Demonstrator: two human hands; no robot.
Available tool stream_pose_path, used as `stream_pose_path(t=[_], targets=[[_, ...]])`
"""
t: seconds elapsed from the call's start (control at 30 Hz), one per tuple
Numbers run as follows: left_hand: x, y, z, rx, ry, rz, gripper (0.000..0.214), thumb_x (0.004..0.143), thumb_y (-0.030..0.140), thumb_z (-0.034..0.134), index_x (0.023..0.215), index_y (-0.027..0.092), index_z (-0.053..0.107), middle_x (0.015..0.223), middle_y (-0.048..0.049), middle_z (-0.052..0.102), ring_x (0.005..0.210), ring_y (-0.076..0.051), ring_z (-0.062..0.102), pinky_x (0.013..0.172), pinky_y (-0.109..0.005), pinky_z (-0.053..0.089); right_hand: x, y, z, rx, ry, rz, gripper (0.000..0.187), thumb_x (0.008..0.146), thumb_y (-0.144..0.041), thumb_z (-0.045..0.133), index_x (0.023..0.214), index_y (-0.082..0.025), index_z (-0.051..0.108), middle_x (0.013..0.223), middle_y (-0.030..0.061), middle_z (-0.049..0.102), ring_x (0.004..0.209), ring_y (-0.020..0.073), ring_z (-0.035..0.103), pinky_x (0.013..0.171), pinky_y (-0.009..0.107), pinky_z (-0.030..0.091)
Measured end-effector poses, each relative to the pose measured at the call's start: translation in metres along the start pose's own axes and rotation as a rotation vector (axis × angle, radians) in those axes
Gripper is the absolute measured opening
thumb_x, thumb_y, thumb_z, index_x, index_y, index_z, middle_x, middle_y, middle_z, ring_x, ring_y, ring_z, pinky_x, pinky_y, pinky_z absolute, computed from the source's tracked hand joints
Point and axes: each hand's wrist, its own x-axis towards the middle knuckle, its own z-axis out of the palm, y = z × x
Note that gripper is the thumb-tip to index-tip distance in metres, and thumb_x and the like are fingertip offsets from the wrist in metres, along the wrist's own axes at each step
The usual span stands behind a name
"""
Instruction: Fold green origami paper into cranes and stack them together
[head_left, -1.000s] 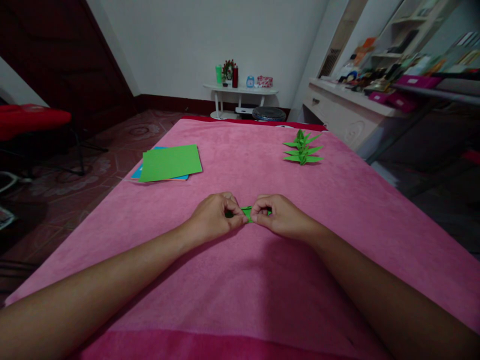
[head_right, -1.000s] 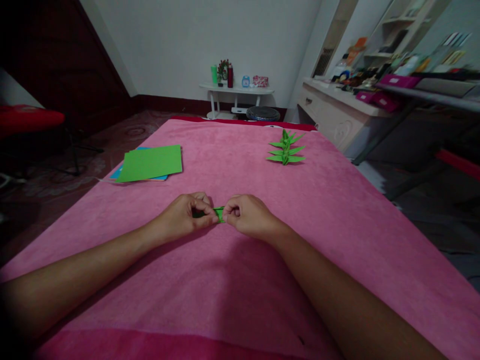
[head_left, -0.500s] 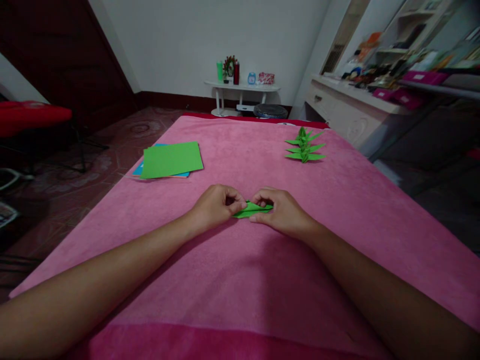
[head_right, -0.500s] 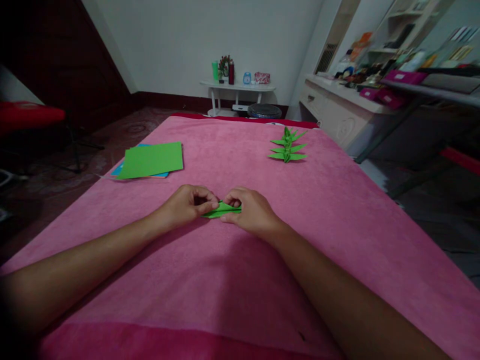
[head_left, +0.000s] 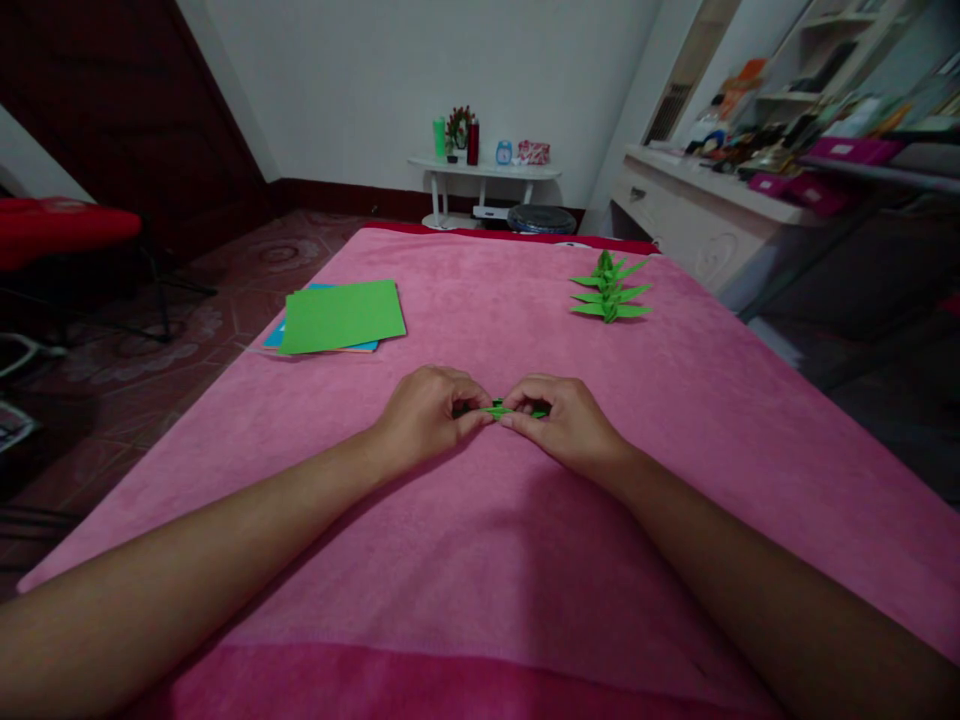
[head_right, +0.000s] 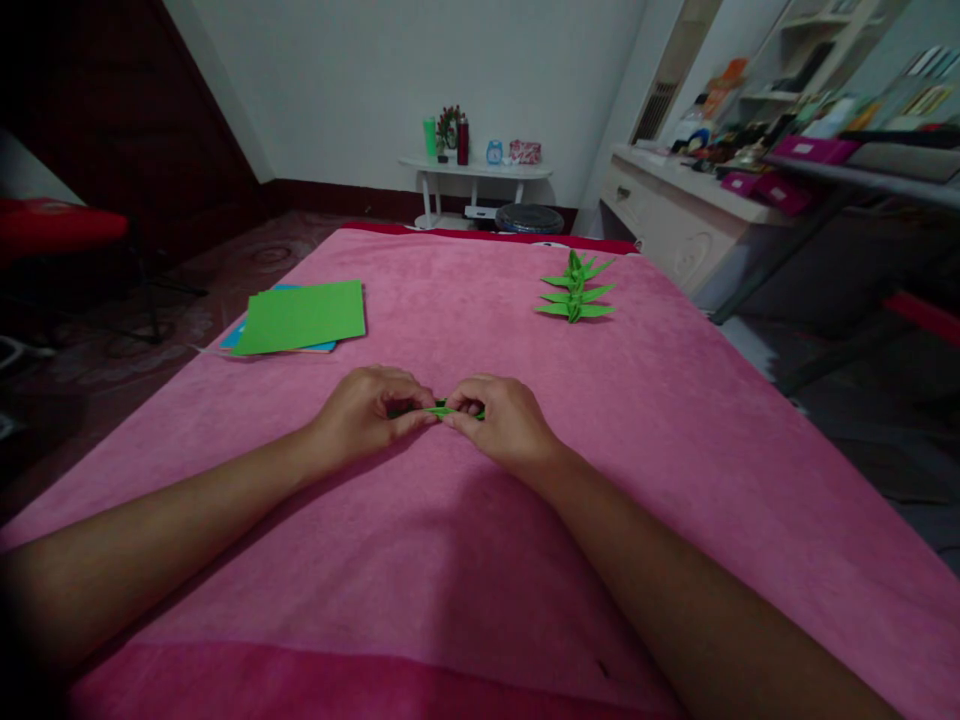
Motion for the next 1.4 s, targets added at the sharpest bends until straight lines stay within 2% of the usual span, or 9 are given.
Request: stream_pose_path(t=[0.17,0.3,0.5,0.8,0.93,1.17,1.4], targets=[[-0.005,0.005,0.001,0.166,-0.035,0.085,0.009,0.079,0.021,0.061,0.075,0.02,0.069,0.072,-0.0021,0.067,0.073,-0.017,0.06,0.07,-0.03,0.041,-0.004,-0.004,0.0,-0.114,-0.058,-0.051,0.007,0.074,-0.016,0.066,0.067,-0.017,0.065,0.068,-0.0018,0.055,0.062,0.0094,0.05,0.058,0.022,0.034],[-0.01,0.009,0.001,0.298,-0.048,0.118,0.012,0.081,0.022,0.06,0.079,0.023,0.071,0.074,-0.0025,0.068,0.077,-0.019,0.061,0.072,-0.033,0.04,-0.004,-0.005,-0.001,-0.151,-0.093,-0.028,0.006,0.075,-0.017,0.066,0.07,-0.018,0.068,0.067,-0.002,0.055,0.061,0.0092,0.048,0.056,0.022,0.032],[-0.01,0.01,-0.004,0.179,-0.077,0.102,0.013,0.079,0.023,0.061,0.081,0.024,0.074,0.075,-0.0033,0.069,0.075,-0.017,0.062,0.071,-0.029,0.045,-0.004,-0.006,-0.003,-0.132,-0.133,0.005,0.007,0.075,-0.015,0.066,0.071,-0.018,0.071,0.067,-0.0012,0.057,0.06,0.0095,0.049,0.056,0.022,0.032],[-0.009,0.009,-0.005,-0.097,-0.106,-0.105,0.012,0.075,0.02,0.062,0.075,0.02,0.073,0.072,-0.0027,0.068,0.065,-0.013,0.06,0.064,-0.024,0.046,-0.003,-0.002,-0.004,0.0,-0.146,0.04,0.011,0.076,-0.015,0.061,0.073,-0.017,0.072,0.07,0.0009,0.061,0.061,0.0103,0.052,0.057,0.023,0.036],[-0.009,0.007,-0.003,-0.179,-0.105,-0.136,0.013,0.074,0.018,0.06,0.071,0.018,0.073,0.072,-0.0027,0.067,0.063,-0.012,0.058,0.062,-0.024,0.045,-0.002,-0.005,-0.002,-0.001,-0.132,0.08,0.009,0.072,-0.016,0.061,0.069,-0.016,0.068,0.067,0.0004,0.06,0.059,0.0099,0.051,0.055,0.022,0.037],[-0.007,0.009,-0.002,-0.102,-0.105,-0.116,0.015,0.073,0.015,0.057,0.063,0.017,0.068,0.068,-0.0033,0.064,0.062,-0.013,0.056,0.061,-0.025,0.045,0.001,-0.017,-0.002,-0.184,-0.124,0.199,0.008,0.067,-0.016,0.059,0.062,-0.016,0.065,0.056,-0.0001,0.058,0.05,0.0093,0.047,0.046,0.021,0.03],[-0.007,0.012,-0.001,0.004,-0.092,-0.112,0.015,0.071,0.013,0.054,0.066,0.017,0.068,0.07,-0.0044,0.064,0.064,-0.014,0.057,0.064,-0.027,0.046,0.004,-0.024,-0.002,-0.279,-0.11,0.258,0.01,0.065,-0.017,0.057,0.058,-0.018,0.065,0.052,-0.0004,0.058,0.048,0.01,0.048,0.046,0.022,0.028]])
